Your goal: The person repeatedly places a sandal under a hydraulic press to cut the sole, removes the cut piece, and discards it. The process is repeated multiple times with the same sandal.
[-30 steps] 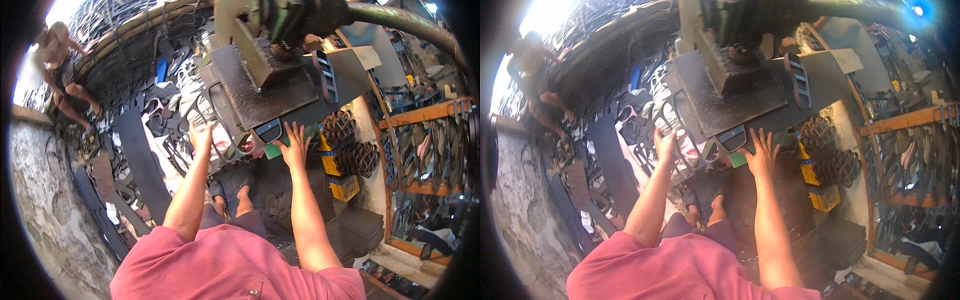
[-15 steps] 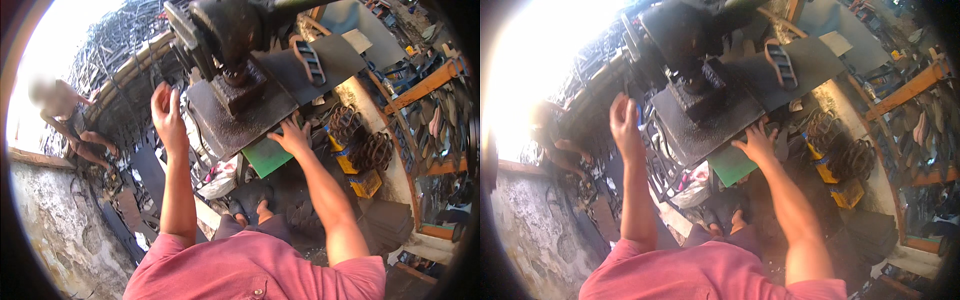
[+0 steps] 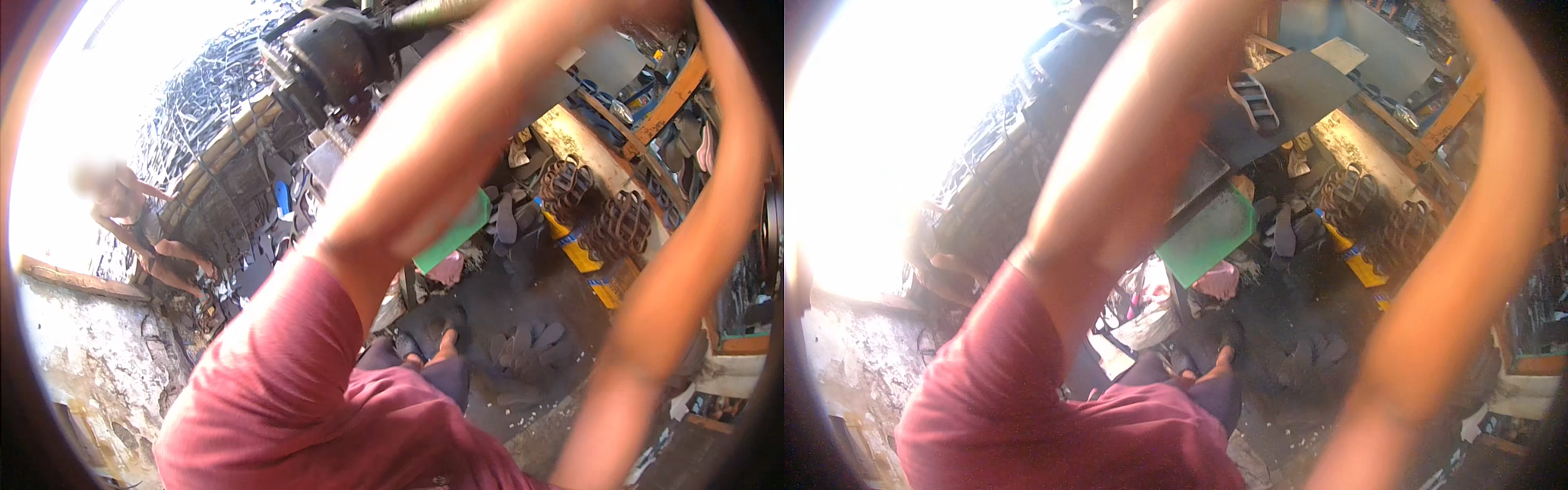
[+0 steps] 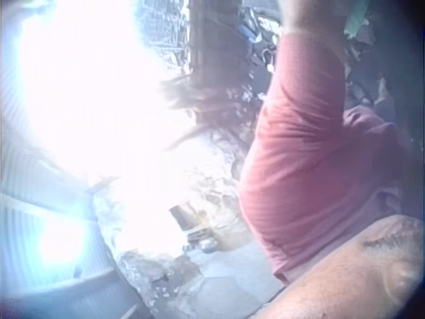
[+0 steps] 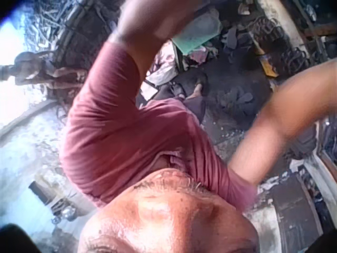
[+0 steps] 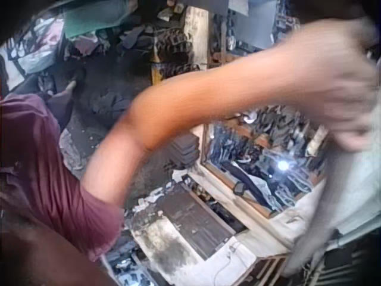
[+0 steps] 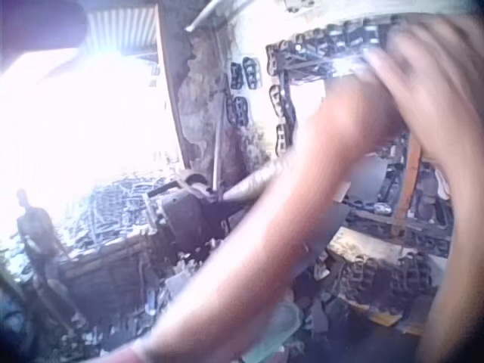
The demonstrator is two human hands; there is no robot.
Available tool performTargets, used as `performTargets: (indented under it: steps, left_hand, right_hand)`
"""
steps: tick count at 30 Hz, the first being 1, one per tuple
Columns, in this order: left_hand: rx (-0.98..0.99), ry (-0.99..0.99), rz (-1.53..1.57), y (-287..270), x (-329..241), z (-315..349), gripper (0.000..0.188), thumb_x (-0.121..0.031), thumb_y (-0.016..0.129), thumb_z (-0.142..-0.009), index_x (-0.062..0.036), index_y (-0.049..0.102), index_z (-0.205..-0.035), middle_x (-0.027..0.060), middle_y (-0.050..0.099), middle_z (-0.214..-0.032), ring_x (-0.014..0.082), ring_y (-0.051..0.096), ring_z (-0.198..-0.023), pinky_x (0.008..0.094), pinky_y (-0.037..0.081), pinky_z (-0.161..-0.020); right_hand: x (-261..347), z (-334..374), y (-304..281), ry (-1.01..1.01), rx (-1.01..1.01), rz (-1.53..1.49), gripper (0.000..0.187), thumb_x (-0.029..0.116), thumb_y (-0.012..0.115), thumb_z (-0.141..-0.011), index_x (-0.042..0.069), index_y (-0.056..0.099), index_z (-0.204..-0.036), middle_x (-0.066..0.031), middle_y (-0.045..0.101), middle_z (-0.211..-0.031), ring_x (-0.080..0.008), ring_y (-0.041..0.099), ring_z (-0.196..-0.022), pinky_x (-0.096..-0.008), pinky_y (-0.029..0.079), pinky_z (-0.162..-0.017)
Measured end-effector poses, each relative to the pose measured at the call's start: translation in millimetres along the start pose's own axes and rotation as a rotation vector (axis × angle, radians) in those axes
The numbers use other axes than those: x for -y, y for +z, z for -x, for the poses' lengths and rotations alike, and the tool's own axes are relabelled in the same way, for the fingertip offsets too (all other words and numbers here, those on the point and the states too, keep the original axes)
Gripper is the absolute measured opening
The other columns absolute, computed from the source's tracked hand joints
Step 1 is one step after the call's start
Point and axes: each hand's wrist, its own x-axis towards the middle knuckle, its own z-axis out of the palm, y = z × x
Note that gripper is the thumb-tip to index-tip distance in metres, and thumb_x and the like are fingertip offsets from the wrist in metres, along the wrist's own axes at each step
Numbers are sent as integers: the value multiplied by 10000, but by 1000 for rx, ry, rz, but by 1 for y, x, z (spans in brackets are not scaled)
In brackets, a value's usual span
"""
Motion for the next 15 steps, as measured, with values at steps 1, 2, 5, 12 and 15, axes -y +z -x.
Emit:
performTargets:
  steps: [1, 2, 5, 12, 15]
  left_hand:
    - [43, 26, 146, 46, -17, 2, 297, -280, 544, -1003, -42, 716, -1045, 154, 711, -882, 251, 692, -850, 391, 560, -747]
    - [76, 7, 176, 72, -37, 25, 302, -286, 535, -1000, -45, 717, -1028, 157, 714, -854, 256, 692, -832, 391, 559, -735]
    - [-229, 350, -30, 253, -41, 147, 195, -339, 605, -935, -230, 756, -878, -31, 686, -947, 201, 651, -974, 436, 429, -904]
    - [72, 60, 473, 248, -30, 295, 679, -432, 739, -927, -103, 489, -1465, 130, 552, -1466, 298, 458, -1443, 579, 228, -1264]
    - [339, -912, 519, 240, -18, 419, 862, -471, 742, -937, -61, 358, -1591, 213, 396, -1623, 397, 181, -1593, 626, 132, -1269]
  right_hand:
    - [-6, 51, -8, 42, -48, 130, 463, 569, 617, -990, 143, 737, -1126, -85, 721, -1138, -309, 635, -1023, -549, 405, -924]
    - [15, 98, -18, 139, -135, 237, 459, 570, 606, -998, 148, 734, -1128, -77, 722, -1133, -306, 638, -1002, -537, 416, -905]
    - [130, 311, -17, 836, 748, 607, 494, 527, 562, -1030, 119, 662, -1291, -148, 669, -1289, -363, 631, -1125, -563, 440, -949]
    - [86, 277, -68, 497, 681, -104, 657, 474, 810, -869, 148, 605, -1401, -122, 698, -1281, -362, 653, -1155, -522, 475, -957]
    - [29, 148, -118, 158, 648, 196, 621, 568, 694, -942, 169, 612, -1411, -114, 710, -1263, -338, 674, -1089, -482, 489, -912]
